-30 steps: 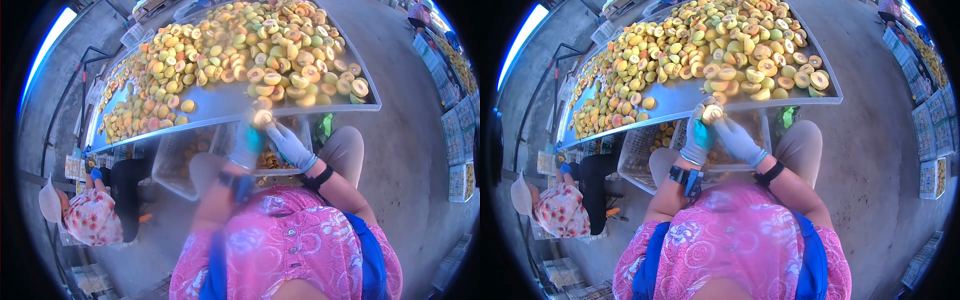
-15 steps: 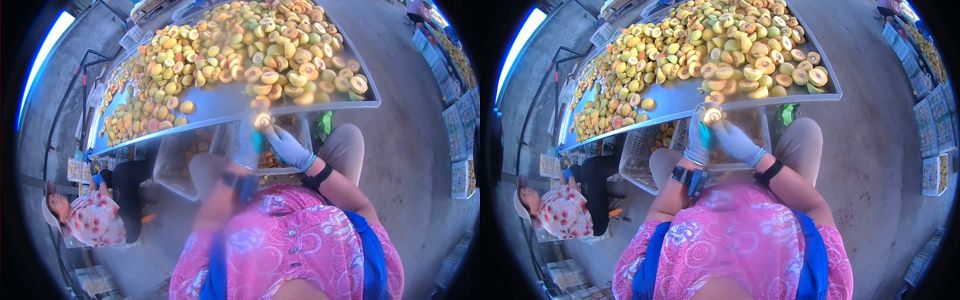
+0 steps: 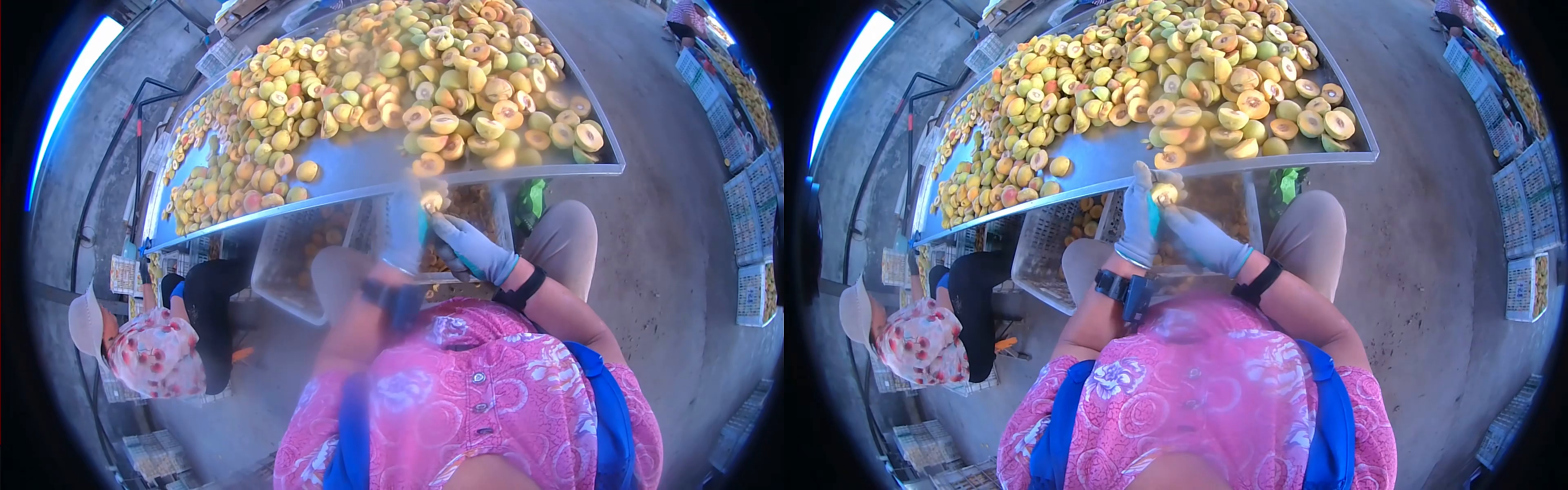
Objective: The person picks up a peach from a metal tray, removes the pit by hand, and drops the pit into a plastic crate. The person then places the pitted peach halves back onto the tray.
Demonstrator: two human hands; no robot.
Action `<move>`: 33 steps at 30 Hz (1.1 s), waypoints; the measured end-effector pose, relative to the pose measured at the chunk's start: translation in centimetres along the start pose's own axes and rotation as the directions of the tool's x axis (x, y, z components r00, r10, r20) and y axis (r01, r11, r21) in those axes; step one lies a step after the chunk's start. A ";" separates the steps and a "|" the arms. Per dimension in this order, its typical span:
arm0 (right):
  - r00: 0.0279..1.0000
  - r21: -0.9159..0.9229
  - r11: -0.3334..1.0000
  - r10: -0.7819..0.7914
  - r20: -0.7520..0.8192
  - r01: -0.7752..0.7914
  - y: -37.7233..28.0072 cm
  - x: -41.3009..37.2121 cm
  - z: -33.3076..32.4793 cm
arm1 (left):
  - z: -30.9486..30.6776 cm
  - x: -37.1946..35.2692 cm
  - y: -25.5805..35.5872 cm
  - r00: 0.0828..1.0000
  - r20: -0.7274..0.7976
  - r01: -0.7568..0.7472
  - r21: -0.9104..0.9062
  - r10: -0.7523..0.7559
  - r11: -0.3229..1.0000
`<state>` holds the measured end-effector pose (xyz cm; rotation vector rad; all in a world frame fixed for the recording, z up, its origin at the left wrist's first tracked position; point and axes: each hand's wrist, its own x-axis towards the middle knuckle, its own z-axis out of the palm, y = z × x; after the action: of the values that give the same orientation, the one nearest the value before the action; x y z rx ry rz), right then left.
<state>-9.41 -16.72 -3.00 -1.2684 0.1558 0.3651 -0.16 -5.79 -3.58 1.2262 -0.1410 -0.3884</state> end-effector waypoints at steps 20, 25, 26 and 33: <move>0.641 0.549 0.563 -0.044 0.767 -0.618 2.5 1.4 -0.6 | -3.4 -1.5 0.6 0.922 0.318 0.284 -0.169 -0.220 0.944; 0.672 0.569 0.583 -0.051 0.739 -0.580 2.3 0.9 -0.1 | -6.7 -0.4 1.5 0.982 0.004 0.159 -0.557 -0.189 0.815; 0.672 0.576 0.583 -0.069 0.737 -0.572 2.6 1.0 -0.4 | -8.4 0.1 2.9 0.985 -0.033 0.108 -0.658 -0.172 0.745; 0.804 0.528 0.676 0.167 0.571 -0.514 5.4 3.2 -1.5 | -16.4 1.9 7.4 0.817 -0.011 -0.146 0.963 0.577 0.225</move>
<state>-8.19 -16.22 -9.29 -0.3851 0.0902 0.8747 8.31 10.15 -2.43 2.3798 -0.3673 0.5146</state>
